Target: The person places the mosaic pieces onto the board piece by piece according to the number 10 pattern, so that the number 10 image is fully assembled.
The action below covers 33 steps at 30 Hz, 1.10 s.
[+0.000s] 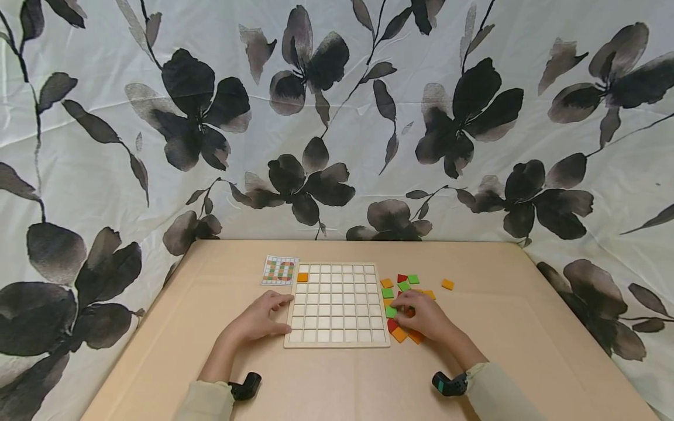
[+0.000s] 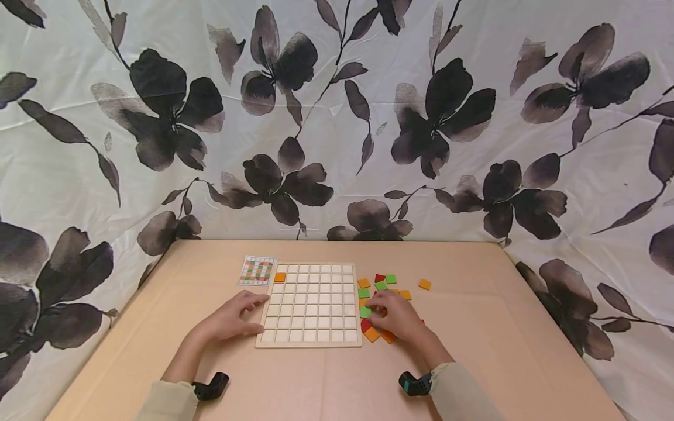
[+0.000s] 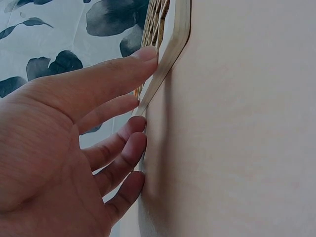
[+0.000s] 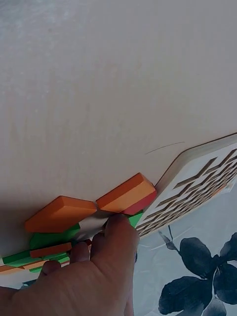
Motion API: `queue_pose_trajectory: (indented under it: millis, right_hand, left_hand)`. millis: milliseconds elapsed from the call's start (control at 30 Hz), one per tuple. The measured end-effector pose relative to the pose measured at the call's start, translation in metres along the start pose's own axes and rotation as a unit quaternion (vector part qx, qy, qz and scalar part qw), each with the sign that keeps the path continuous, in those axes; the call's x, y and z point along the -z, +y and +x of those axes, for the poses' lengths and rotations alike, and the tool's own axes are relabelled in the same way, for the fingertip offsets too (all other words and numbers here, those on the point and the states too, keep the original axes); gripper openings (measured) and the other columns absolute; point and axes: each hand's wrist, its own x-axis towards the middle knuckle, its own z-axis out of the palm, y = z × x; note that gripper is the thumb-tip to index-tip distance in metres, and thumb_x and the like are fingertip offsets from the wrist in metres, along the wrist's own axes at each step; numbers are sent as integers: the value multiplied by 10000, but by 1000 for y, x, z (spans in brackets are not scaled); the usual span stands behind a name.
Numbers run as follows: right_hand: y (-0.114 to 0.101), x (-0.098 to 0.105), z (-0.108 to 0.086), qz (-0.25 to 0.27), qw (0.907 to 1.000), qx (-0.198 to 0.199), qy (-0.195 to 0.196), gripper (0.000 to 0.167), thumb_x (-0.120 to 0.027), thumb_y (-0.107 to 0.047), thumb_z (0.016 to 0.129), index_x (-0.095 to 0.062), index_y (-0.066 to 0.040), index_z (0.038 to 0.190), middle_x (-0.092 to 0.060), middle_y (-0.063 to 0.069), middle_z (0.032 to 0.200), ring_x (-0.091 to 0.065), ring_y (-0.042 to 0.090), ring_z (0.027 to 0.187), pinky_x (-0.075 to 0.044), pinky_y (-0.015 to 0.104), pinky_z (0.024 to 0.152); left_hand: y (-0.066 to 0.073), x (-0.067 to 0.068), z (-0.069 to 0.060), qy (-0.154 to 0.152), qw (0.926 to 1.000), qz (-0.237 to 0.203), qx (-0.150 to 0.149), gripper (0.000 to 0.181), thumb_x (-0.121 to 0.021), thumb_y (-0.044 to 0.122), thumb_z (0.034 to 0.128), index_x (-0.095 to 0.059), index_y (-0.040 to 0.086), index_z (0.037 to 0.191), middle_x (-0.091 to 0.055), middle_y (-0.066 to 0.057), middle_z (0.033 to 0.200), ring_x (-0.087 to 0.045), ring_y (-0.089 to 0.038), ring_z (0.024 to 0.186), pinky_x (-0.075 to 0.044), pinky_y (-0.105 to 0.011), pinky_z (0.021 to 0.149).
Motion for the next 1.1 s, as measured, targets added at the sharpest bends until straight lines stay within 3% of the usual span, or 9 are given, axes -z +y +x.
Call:
queue_pose_trajectory:
  millis: [333,567,733,833,1100]
  right_hand:
    - [-3,3,4,-44,9992,339,194,228,-745,-134,787,-733,-158,1013,-594,-58,891,-523,113,804,-483,191,673]
    - [-12,5,10,-89,9991,279,294,206,-762,-180,795,-728,-196,997,-634,-61,1000,-531,119,886,-503,230,767]
    - [-19,3,16,-57,9990,294,334,196,-775,-193,791,-722,-218,978,-642,-43,1031,-533,132,872,-502,231,744]
    - [-20,0,21,-39,9990,320,305,195,-781,-196,787,-720,-215,972,-616,-58,935,-516,129,815,-479,215,698]
    - [-30,-6,33,200,9990,372,150,192,-757,-175,813,-705,-212,994,-596,-49,901,-534,151,817,-468,218,682]
  left_hand:
    - [1,1,-1,-11,10000,-12,30,702,-836,233,736,-546,149,1369,-519,-35,1183,-494,-197,1076,-413,-407,908]
    - [3,1,-2,47,10000,3,49,691,-840,221,729,-558,148,1356,-524,-32,1176,-499,-203,1071,-412,-410,906]
    - [3,1,0,-13,10000,-31,-22,671,-831,212,742,-557,116,1347,-526,-23,1083,-471,-183,962,-396,-318,803]
    - [3,1,1,-116,9998,-98,-160,658,-818,194,758,-544,75,1345,-515,-33,1019,-445,-180,898,-368,-266,727]
    - [1,2,1,-248,9983,-374,-375,657,-810,145,762,-525,3,1336,-531,-68,912,-461,-185,806,-359,-220,651]
